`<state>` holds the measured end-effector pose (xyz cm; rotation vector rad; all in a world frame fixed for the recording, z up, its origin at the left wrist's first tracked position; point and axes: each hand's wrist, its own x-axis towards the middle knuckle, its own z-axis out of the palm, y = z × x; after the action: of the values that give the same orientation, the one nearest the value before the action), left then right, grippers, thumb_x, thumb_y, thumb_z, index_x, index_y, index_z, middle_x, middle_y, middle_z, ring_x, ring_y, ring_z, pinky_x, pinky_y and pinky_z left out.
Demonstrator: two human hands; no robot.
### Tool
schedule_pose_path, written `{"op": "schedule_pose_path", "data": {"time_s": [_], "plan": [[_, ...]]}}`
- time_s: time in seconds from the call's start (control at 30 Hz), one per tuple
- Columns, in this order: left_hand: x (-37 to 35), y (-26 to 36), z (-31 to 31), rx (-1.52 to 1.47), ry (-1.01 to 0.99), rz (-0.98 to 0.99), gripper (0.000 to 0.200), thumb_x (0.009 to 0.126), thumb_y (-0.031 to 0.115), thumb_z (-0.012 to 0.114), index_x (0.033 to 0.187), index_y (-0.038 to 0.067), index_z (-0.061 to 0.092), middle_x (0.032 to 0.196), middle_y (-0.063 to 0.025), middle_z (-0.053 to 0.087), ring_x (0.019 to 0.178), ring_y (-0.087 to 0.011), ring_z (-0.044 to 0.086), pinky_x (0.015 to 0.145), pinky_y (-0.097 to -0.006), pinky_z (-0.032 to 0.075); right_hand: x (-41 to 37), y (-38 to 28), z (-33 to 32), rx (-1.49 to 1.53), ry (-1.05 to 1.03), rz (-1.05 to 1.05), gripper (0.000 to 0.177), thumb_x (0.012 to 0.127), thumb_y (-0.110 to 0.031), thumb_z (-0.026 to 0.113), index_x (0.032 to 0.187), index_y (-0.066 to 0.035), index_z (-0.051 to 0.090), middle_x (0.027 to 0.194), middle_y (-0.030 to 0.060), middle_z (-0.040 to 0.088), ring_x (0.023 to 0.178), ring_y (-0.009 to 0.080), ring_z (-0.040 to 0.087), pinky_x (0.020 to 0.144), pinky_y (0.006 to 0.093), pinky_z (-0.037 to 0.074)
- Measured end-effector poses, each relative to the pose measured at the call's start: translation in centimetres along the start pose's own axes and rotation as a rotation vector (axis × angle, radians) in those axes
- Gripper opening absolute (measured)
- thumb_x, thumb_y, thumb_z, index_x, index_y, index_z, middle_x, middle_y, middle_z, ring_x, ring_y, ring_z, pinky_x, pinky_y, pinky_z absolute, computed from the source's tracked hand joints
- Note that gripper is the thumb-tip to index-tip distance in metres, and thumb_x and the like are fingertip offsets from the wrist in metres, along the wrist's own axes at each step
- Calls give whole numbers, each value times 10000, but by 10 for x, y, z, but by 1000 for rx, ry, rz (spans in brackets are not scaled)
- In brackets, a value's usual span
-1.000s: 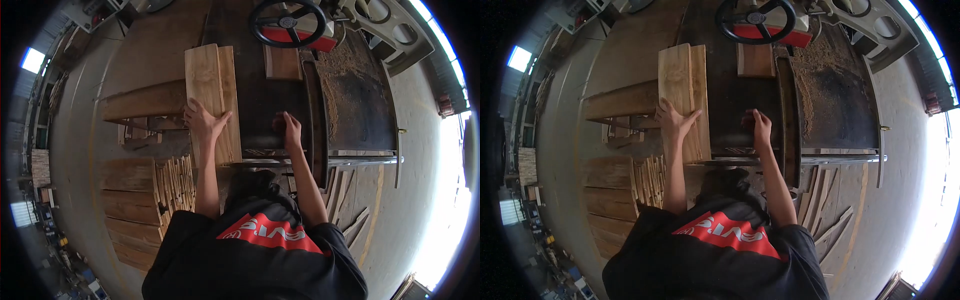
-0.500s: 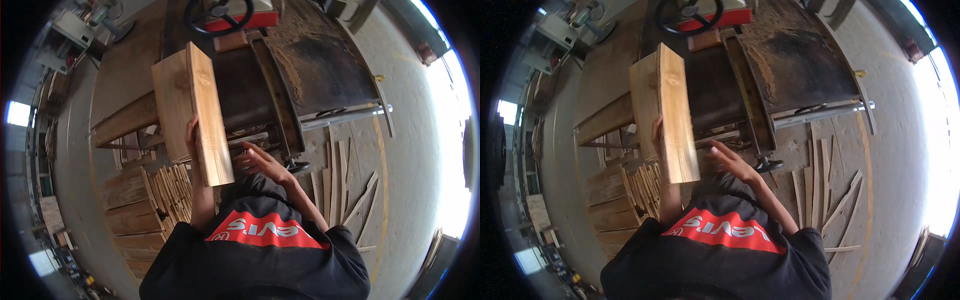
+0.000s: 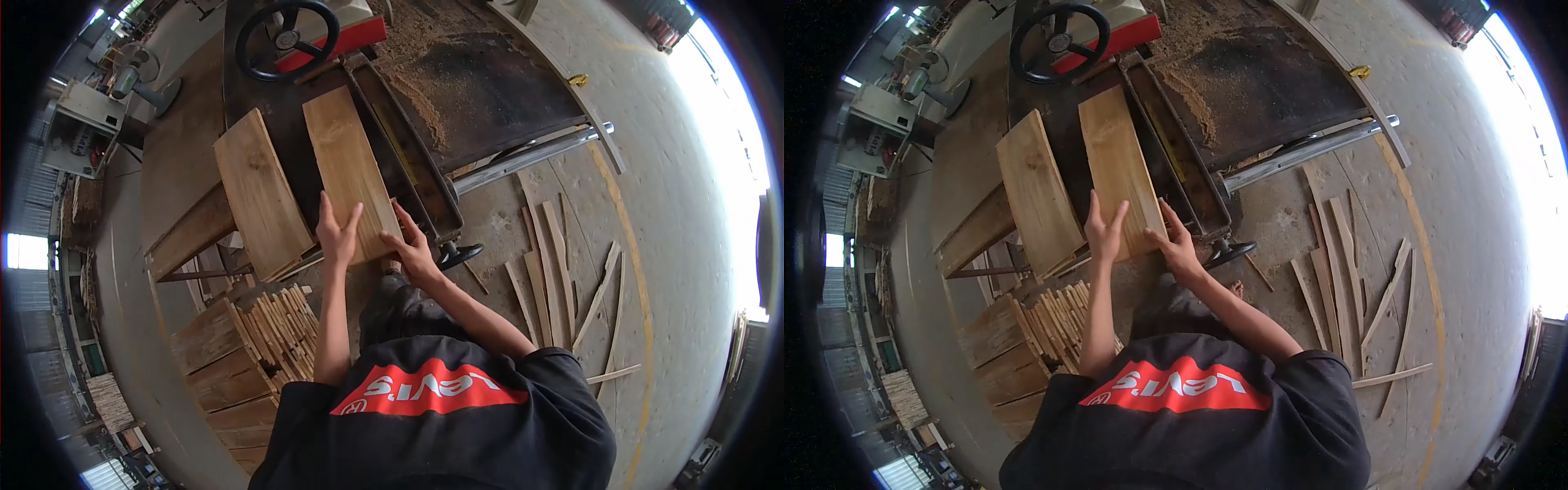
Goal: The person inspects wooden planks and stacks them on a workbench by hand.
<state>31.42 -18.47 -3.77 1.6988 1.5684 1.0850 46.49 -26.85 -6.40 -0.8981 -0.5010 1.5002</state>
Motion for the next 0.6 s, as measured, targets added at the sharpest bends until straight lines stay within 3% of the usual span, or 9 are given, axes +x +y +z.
{"op": "schedule_pose_path", "data": {"time_s": [0.03, 0.07, 0.1, 0.13, 0.23, 0.33, 0.47, 0.57, 0.6], "plan": [[5, -12, 7, 268, 43, 126, 774, 960, 365, 714, 1464, -139, 415, 1498, -327, 464, 1451, -456, 382, 1176, -512, 352, 2, 3, 0, 87, 62, 87, 666, 937, -135, 745, 1516, -33, 430, 1399, 83, 572, 1184, 166, 602, 976, 294, 509], [14, -24, 14, 356, -1, 132, 853, 956, 390, 709, 1509, -144, 339, 1535, -369, 380, 1505, -514, 228, 1219, -517, 279, 3, 7, 1, 173, 122, 176, 626, 932, -144, 757, 1475, -34, 467, 1339, 78, 599, 1149, 178, 621, 950, 298, 524], [20, -35, 23, 353, 22, 167, 862, 955, 392, 709, 1512, -146, 329, 1536, -366, 381, 1506, -513, 224, 1222, -516, 273, 4, 11, 2, 256, 182, 267, 585, 926, -154, 768, 1435, -35, 504, 1280, 74, 625, 1114, 190, 641, 924, 303, 540], [27, -42, 36, 350, 49, 204, 871, 955, 393, 709, 1515, -147, 319, 1537, -363, 382, 1508, -512, 220, 1225, -515, 268, 14, 25, 0, 309, 227, 241, 469, 905, -207, 805, 1297, -64, 592, 1190, 63, 643, 1041, 203, 657, 834, 330, 564], [42, -45, 59, 427, 116, 252, 884, 967, 450, 676, 1525, -131, 312, 1530, -333, 423, 1543, -466, 164, 1242, -548, 189, 37, 43, -15, 343, 288, 290, 452, 901, -305, 814, 1248, -69, 646, 1149, 71, 661, 1042, 182, 656, 834, 317, 555], [61, -36, 64, 511, 118, 224, 864, 982, 504, 627, 1528, -103, 343, 1547, -295, 432, 1566, -415, 140, 1242, -587, 129, 49, 39, -17, -53, 372, 252, 514, 944, -454, 736, 1203, -14, 681, 1108, 99, 699, 993, 174, 658, 825, 302, 525], [89, -38, 71, 541, 121, 176, 843, 974, 499, 643, 1531, -73, 373, 1555, -252, 449, 1574, -383, 138, 1234, -568, 180, 77, 56, -19, -551, 476, 107, 606, 968, -499, 688, 1203, 60, 677, 1073, 141, 727, 936, 214, 658, 832, 343, 516], [110, -41, 73, 533, 119, 166, 846, 969, 522, 638, 1526, -66, 389, 1551, -240, 459, 1565, -393, 173, 1220, -588, 197, 102, 43, -16, -435, 355, 312, 594, 972, -492, 682, 1125, 82, 700, 936, 134, 732, 853, 224, 663, 789, 359, 521], [119, -44, 74, 518, 126, 171, 846, 966, 527, 638, 1523, -63, 396, 1549, -237, 463, 1560, -396, 187, 1215, -596, 202, 109, 40, -13, -396, 399, 292, 540, 981, -475, 678, 1055, 60, 693, 861, 114, 704, 761, 206, 639, 707, 345, 508]]}}
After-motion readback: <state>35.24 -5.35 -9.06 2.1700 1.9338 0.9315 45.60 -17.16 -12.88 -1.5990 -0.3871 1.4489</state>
